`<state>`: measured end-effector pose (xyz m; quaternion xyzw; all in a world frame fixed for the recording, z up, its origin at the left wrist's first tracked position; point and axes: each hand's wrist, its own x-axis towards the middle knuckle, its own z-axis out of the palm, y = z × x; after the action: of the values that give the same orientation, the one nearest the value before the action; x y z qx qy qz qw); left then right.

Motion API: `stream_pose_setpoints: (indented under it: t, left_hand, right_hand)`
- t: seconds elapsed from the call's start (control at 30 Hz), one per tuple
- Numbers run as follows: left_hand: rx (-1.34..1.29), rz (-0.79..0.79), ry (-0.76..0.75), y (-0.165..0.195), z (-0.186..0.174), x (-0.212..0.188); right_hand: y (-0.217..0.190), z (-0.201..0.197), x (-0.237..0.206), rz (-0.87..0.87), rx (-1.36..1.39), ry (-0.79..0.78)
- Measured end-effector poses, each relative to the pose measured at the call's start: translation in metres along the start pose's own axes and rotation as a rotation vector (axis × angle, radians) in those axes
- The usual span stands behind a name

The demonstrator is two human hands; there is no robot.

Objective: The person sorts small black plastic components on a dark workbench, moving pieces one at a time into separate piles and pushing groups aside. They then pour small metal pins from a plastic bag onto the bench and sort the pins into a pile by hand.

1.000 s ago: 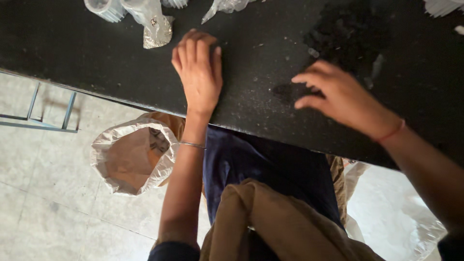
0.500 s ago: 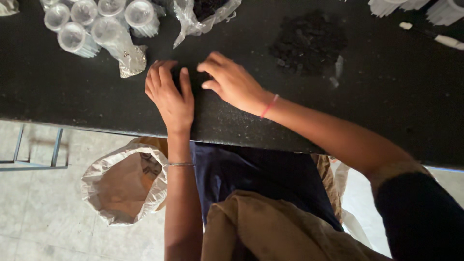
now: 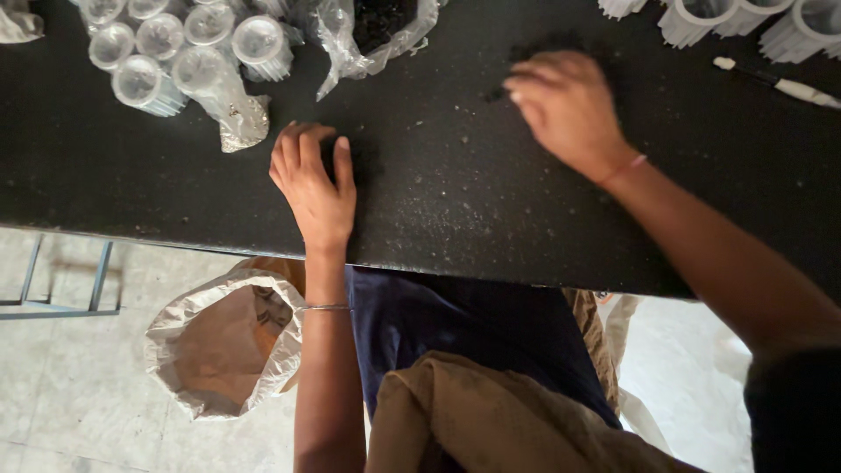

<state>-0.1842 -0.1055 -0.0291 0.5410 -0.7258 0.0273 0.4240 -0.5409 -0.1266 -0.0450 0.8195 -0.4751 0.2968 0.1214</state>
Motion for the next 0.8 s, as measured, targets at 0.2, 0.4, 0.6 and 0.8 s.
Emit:
stream_pose_setpoints:
  t: [0.2,0.4,0.6,0.8]
  left_hand:
    - [-0.033,0.029,-0.044,0.024,0.005,0.007]
    - [-0.129,0.19,-0.401,0.089,0.073,0.02]
    - [0.049,0.268,-0.661,0.136,0.167,0.056]
    - [-0.119,0.354,-0.65,0.17,0.212,0.073]
  right_hand:
    - [0.068,-0.041,-0.012,0.442,0.229,-0.029]
    - [0.099,-0.034,-0.009,0.356,0.285,-0.096]
    - [0.095,-0.017,0.001,0.148,0.307,-0.104]
    - [0.108,-0.039,-0.004,0.228,0.564,-0.171]
